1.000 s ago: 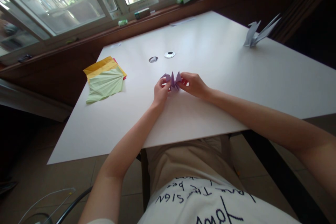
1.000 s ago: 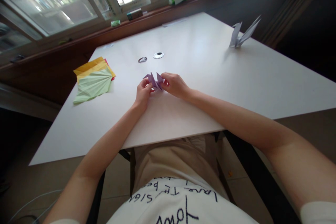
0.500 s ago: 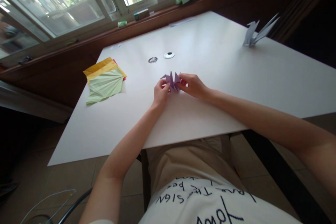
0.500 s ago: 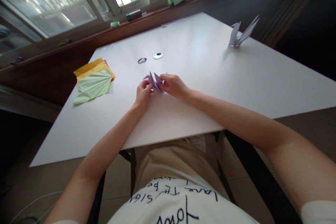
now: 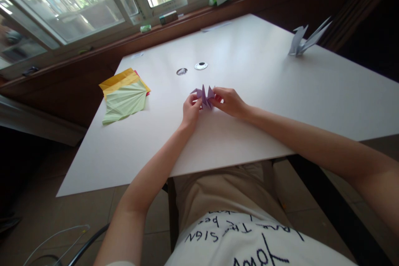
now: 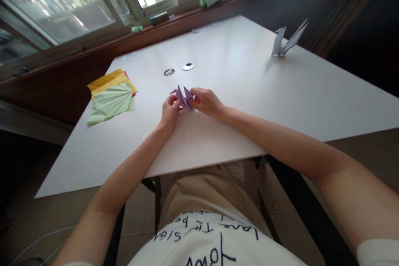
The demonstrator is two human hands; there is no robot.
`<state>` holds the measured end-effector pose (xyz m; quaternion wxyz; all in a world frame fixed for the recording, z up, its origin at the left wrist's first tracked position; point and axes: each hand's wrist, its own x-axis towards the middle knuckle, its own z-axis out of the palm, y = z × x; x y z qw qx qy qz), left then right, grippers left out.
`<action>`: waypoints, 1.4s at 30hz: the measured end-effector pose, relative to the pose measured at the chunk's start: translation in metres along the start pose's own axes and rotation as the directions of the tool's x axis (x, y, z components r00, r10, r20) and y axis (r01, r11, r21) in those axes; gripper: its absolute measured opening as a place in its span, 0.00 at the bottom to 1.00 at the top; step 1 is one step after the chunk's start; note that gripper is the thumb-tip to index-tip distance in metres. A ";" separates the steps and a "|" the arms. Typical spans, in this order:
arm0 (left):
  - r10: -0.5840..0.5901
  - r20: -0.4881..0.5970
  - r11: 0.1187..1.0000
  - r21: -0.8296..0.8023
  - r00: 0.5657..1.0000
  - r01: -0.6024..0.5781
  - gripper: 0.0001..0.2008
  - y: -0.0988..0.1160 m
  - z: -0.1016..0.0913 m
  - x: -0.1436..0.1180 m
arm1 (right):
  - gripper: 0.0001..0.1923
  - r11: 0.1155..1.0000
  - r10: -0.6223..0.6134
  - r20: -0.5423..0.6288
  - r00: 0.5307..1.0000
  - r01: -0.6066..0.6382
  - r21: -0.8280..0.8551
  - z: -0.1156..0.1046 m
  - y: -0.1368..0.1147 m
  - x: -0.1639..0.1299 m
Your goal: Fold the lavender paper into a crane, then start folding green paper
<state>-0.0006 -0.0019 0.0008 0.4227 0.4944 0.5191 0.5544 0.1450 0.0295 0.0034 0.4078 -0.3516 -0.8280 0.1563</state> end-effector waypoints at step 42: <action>-0.008 -0.015 1.000 -0.024 1.000 0.007 0.05 -0.007 0.001 0.005 | 0.05 1.000 0.015 0.084 0.996 -0.014 -0.012 0.001 0.003 -0.001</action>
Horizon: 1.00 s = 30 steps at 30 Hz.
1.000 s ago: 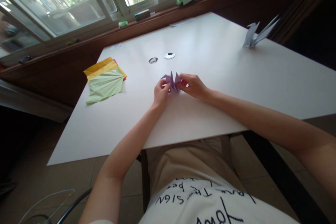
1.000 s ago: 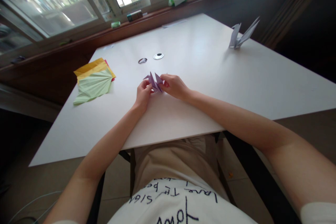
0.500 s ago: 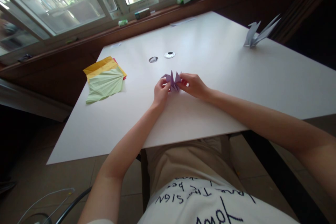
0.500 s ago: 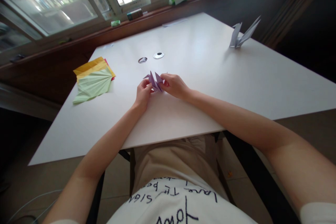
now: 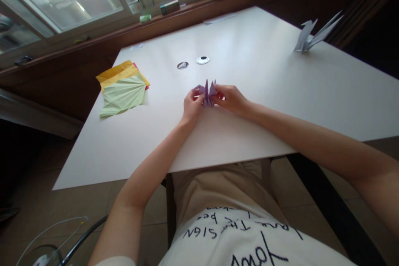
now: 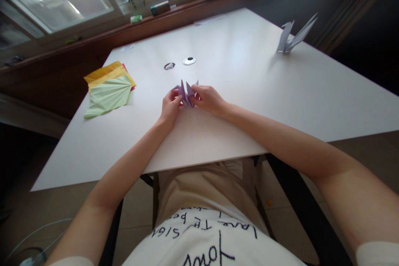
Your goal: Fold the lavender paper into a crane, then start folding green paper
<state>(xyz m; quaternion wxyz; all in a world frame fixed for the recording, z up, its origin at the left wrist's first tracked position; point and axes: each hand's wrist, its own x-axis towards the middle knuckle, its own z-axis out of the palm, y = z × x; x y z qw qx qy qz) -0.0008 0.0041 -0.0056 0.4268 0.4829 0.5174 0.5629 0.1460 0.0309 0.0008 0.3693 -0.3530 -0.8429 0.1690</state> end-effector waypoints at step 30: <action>0.103 -0.083 0.995 0.005 0.991 -0.103 0.08 0.000 0.000 -0.001 | 0.03 1.000 -0.022 -0.195 0.981 0.017 -0.024 -0.001 0.002 0.001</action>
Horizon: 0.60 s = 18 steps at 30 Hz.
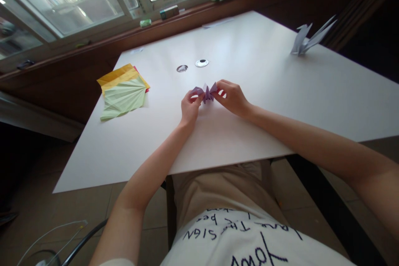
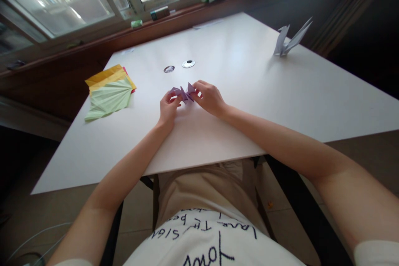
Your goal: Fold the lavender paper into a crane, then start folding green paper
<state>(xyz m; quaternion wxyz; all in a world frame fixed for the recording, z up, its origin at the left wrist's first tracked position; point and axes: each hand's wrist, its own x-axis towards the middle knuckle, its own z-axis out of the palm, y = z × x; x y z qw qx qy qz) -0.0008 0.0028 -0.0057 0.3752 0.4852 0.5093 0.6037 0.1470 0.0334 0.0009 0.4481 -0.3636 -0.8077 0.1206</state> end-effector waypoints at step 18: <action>-0.029 -0.096 0.998 -0.063 0.995 0.023 0.10 0.000 -0.002 0.003 | 0.03 0.992 0.087 -0.063 0.994 -0.081 0.097 -0.001 0.001 0.002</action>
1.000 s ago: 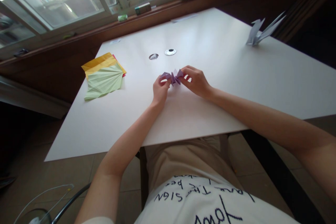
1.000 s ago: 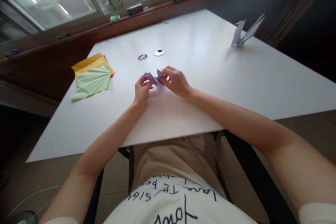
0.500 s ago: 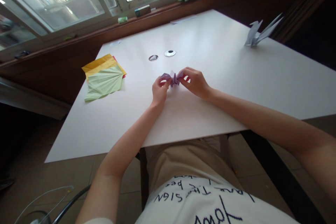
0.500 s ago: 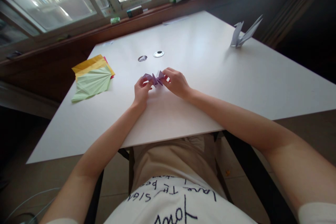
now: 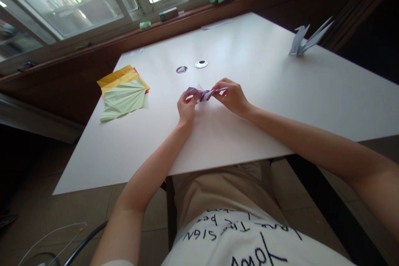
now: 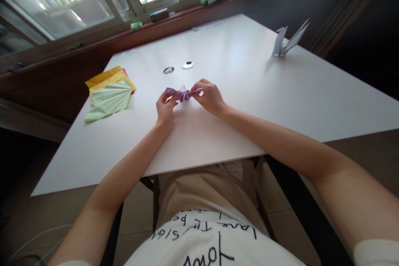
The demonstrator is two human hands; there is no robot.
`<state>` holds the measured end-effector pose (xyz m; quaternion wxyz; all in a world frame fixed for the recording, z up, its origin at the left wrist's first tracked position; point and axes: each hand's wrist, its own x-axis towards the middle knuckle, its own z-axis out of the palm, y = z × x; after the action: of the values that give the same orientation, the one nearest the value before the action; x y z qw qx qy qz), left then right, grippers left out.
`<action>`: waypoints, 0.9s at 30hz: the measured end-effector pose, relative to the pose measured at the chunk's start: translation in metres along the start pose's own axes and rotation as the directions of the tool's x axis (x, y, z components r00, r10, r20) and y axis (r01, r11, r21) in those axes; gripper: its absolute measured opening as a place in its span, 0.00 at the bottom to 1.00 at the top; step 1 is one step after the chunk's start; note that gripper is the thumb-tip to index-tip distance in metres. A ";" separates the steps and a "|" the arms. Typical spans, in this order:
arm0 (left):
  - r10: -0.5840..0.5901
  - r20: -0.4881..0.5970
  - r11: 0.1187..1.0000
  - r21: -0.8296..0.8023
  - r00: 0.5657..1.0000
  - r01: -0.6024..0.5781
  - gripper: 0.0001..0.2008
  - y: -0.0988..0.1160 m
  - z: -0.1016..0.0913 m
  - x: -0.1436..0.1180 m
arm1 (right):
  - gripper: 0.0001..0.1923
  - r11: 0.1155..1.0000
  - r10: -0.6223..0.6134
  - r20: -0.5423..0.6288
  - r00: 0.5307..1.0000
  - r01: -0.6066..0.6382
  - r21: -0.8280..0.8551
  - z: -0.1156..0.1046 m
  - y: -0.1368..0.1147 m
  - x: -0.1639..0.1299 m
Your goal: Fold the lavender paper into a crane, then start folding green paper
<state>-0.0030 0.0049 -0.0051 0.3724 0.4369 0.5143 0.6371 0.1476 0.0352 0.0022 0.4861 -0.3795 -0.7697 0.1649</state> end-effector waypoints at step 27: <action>-0.064 0.029 0.994 -0.082 0.998 0.066 0.10 0.000 -0.001 0.001 | 0.03 0.990 0.094 -0.021 0.995 -0.091 0.107 -0.002 -0.002 0.001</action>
<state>-0.0039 0.0057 -0.0045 0.4174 0.4125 0.4967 0.6395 0.1479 0.0344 0.0053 0.5072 -0.3906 -0.7352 0.2230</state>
